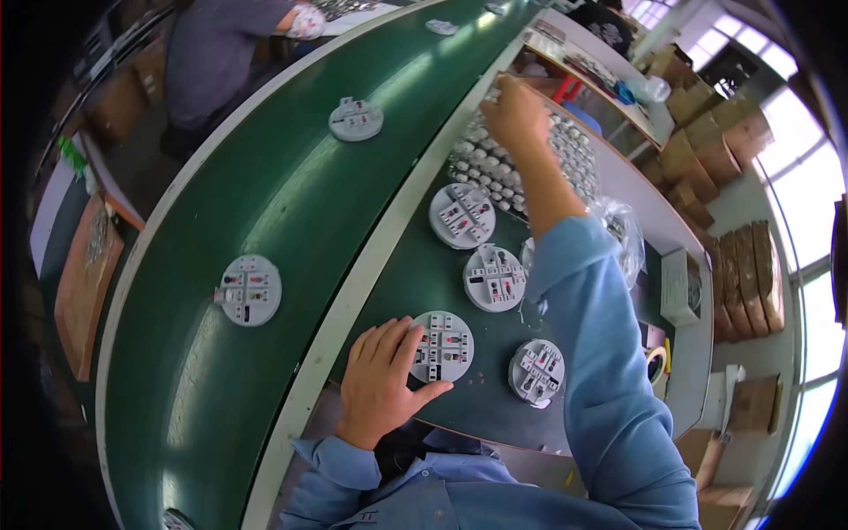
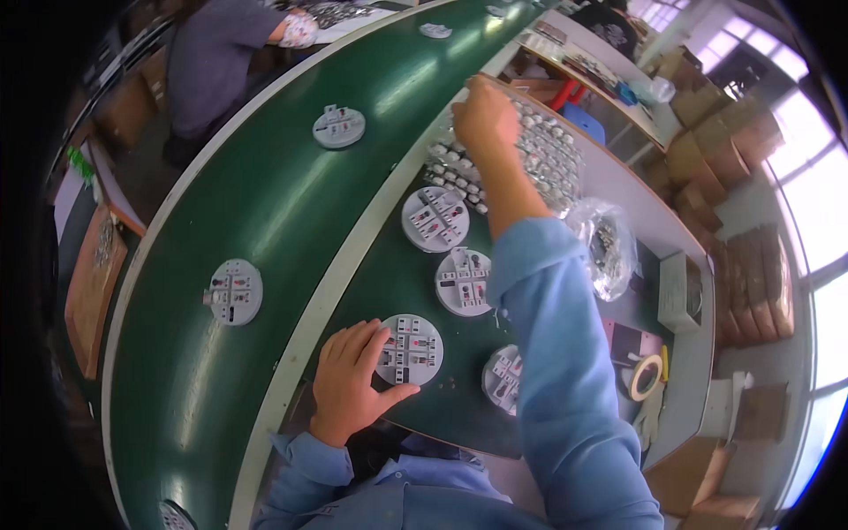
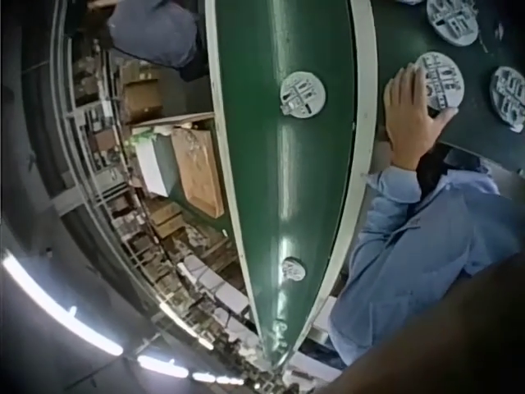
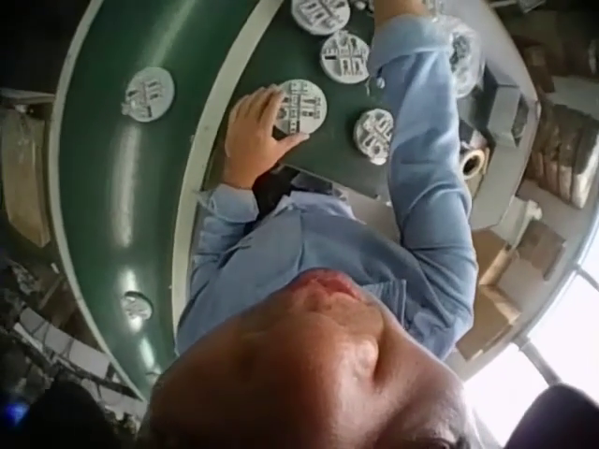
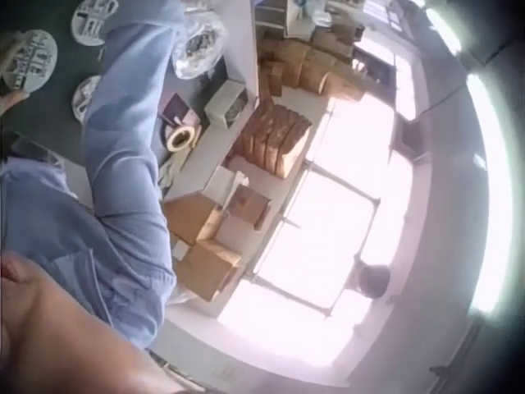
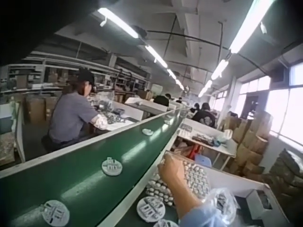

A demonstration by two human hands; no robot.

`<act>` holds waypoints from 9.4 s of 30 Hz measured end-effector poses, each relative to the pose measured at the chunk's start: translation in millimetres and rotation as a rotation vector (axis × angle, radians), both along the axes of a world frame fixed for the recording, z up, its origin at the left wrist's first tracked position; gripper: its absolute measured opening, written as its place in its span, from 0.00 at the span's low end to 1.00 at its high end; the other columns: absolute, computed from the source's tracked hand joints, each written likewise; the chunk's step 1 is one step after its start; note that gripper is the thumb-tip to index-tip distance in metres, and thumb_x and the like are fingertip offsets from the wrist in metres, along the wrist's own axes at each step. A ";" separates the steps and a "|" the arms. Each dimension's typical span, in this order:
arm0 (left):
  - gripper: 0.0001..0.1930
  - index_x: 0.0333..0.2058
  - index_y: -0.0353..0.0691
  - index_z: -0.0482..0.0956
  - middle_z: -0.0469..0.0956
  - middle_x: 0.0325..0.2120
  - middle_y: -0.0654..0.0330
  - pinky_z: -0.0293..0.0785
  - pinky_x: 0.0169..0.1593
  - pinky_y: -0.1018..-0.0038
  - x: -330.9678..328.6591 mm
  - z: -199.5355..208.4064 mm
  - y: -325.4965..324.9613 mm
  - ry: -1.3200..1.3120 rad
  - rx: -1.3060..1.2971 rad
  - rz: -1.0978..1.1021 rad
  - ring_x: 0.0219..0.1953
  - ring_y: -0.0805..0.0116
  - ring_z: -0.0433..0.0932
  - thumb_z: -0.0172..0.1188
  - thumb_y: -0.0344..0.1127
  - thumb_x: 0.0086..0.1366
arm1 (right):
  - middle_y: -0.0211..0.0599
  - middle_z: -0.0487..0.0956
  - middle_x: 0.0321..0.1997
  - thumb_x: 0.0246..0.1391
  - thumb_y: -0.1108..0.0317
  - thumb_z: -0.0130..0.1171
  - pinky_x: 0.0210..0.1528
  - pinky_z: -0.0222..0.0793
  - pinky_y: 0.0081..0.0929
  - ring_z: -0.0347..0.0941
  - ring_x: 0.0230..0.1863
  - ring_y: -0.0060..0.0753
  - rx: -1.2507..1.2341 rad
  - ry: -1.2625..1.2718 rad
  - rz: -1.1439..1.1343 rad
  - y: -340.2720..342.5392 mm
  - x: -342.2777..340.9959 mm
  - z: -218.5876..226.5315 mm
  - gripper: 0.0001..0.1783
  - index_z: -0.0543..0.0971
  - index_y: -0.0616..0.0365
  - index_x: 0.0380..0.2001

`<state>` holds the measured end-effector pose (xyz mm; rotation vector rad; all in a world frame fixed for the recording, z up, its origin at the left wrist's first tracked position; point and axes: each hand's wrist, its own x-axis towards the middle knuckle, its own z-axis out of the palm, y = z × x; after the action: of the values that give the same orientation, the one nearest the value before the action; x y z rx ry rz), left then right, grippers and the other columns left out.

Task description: Assembling components onto circular electronic circuit boards at a factory workbench.

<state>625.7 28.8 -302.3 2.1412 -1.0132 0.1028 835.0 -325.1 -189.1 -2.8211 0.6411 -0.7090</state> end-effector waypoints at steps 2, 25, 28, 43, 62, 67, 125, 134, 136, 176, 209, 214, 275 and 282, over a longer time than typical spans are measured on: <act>0.45 0.63 0.37 0.77 0.79 0.61 0.47 0.70 0.68 0.48 -1.4 -1.0 1.3 -0.028 0.025 0.019 0.64 0.46 0.76 0.81 0.59 0.54 | 0.54 0.87 0.53 0.57 0.60 0.69 0.59 0.78 0.51 0.84 0.57 0.58 0.004 -0.015 -0.006 12.6 6.7 -7.4 0.26 0.83 0.56 0.58; 0.47 0.66 0.37 0.75 0.77 0.65 0.47 0.71 0.68 0.52 -3.5 -8.1 -3.4 -0.054 0.040 0.024 0.65 0.42 0.75 0.84 0.52 0.52 | 0.43 0.82 0.42 0.52 0.81 0.68 0.51 0.78 0.34 0.80 0.42 0.41 0.324 -0.036 -0.091 86.3 -434.7 -8.0 0.32 0.77 0.64 0.62; 0.47 0.67 0.36 0.75 0.77 0.65 0.46 0.70 0.68 0.51 -3.4 -9.8 -13.7 -0.064 0.036 0.009 0.65 0.42 0.75 0.82 0.55 0.54 | 0.44 0.82 0.43 0.52 0.82 0.67 0.51 0.78 0.35 0.81 0.43 0.41 0.281 -0.040 -0.257 87.4 -490.6 -31.9 0.31 0.77 0.65 0.61; 0.54 0.73 0.35 0.67 0.72 0.69 0.43 0.65 0.74 0.51 2.9 2.2 3.4 0.135 0.052 -0.016 0.72 0.40 0.69 0.85 0.44 0.50 | 0.46 0.85 0.47 0.59 0.78 0.69 0.49 0.79 0.34 0.84 0.42 0.38 0.421 0.097 -0.529 62.4 -527.5 -81.2 0.19 0.81 0.67 0.54; 0.65 0.76 0.33 0.60 0.81 0.61 0.55 0.70 0.69 0.55 15.7 -13.9 -8.7 0.120 -0.087 -0.033 0.63 0.51 0.78 0.89 0.38 0.40 | 0.46 0.84 0.44 0.52 0.78 0.73 0.42 0.80 0.42 0.83 0.42 0.55 0.409 0.258 0.707 169.8 -258.6 -57.4 0.14 0.85 0.62 0.44; 0.64 0.77 0.35 0.59 0.83 0.60 0.56 0.72 0.68 0.54 18.8 -21.4 -11.5 0.129 -0.110 -0.027 0.62 0.48 0.78 0.88 0.41 0.44 | 0.42 0.80 0.38 0.49 0.80 0.66 0.38 0.77 0.44 0.78 0.37 0.52 0.486 0.228 0.662 170.2 -255.3 -59.8 0.12 0.82 0.61 0.39; 0.57 0.70 0.32 0.70 0.80 0.59 0.48 0.72 0.66 0.55 22.2 -23.8 -12.8 0.089 -0.046 0.011 0.61 0.47 0.79 0.88 0.45 0.43 | 0.44 0.89 0.44 0.51 0.73 0.80 0.48 0.81 0.33 0.88 0.43 0.42 0.647 -0.067 0.130 148.6 -285.3 -61.1 0.27 0.80 0.61 0.54; 0.60 0.71 0.35 0.70 0.81 0.61 0.50 0.74 0.66 0.55 24.7 -28.9 -19.3 0.086 -0.058 0.020 0.63 0.47 0.79 0.90 0.42 0.37 | 0.44 0.89 0.44 0.52 0.72 0.80 0.46 0.82 0.35 0.88 0.43 0.45 0.354 0.006 0.331 159.2 -278.4 -88.2 0.28 0.80 0.62 0.55; 0.59 0.71 0.36 0.70 0.81 0.61 0.50 0.74 0.66 0.55 22.1 -30.6 -16.5 0.080 -0.057 0.028 0.62 0.47 0.79 0.90 0.42 0.37 | 0.45 0.88 0.42 0.52 0.69 0.80 0.46 0.80 0.42 0.86 0.42 0.53 0.336 -0.011 0.333 162.5 -280.7 -90.9 0.28 0.80 0.59 0.54; 0.05 0.36 0.47 0.89 0.89 0.33 0.67 0.55 0.76 0.36 15.9 -30.6 -53.9 -0.188 -0.246 -0.042 0.45 0.62 0.86 0.74 0.32 0.61 | 0.57 0.87 0.48 0.68 0.64 0.60 0.52 0.79 0.47 0.85 0.52 0.62 0.032 -0.026 -0.103 -143.9 -327.8 -79.0 0.16 0.84 0.60 0.53; 0.28 0.49 0.36 0.88 0.87 0.45 0.50 0.82 0.46 0.63 7.8 5.2 -45.9 0.263 -0.218 0.032 0.43 0.59 0.85 0.69 0.59 0.69 | 0.37 0.90 0.40 0.67 0.64 0.63 0.43 0.77 0.25 0.83 0.37 0.25 0.458 -0.288 -0.273 -223.9 -279.3 -153.7 0.24 0.83 0.64 0.62; 0.38 0.31 0.37 0.86 0.82 0.22 0.58 0.74 0.27 0.73 22.3 9.6 -46.1 0.874 -0.253 0.136 0.21 0.72 0.77 0.49 0.70 0.78 | 0.38 0.91 0.43 0.67 0.65 0.60 0.44 0.78 0.27 0.84 0.38 0.26 0.504 -0.231 -0.217 -214.3 -276.9 -147.0 0.22 0.83 0.65 0.60; 0.43 0.27 0.35 0.85 0.78 0.17 0.62 0.71 0.32 0.71 65.2 -7.6 -56.6 1.138 0.009 -0.124 0.22 0.74 0.74 0.42 0.70 0.82 | 0.36 0.90 0.44 0.70 0.64 0.65 0.49 0.77 0.24 0.83 0.43 0.24 0.514 -0.367 -0.225 -234.4 -290.3 -161.3 0.20 0.85 0.67 0.57; 0.45 0.20 0.37 0.81 0.78 0.16 0.61 0.72 0.26 0.69 61.8 -13.9 -48.4 1.013 -0.161 -0.012 0.19 0.71 0.75 0.42 0.72 0.81 | 0.40 0.89 0.52 0.73 0.62 0.64 0.57 0.77 0.28 0.84 0.52 0.30 0.414 -0.221 -0.239 -239.7 -284.9 -169.3 0.22 0.83 0.65 0.61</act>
<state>687.5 -19.5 -316.2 1.6746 -0.3842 -0.7984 550.1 -564.8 -358.4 -2.2763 0.9675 -0.8032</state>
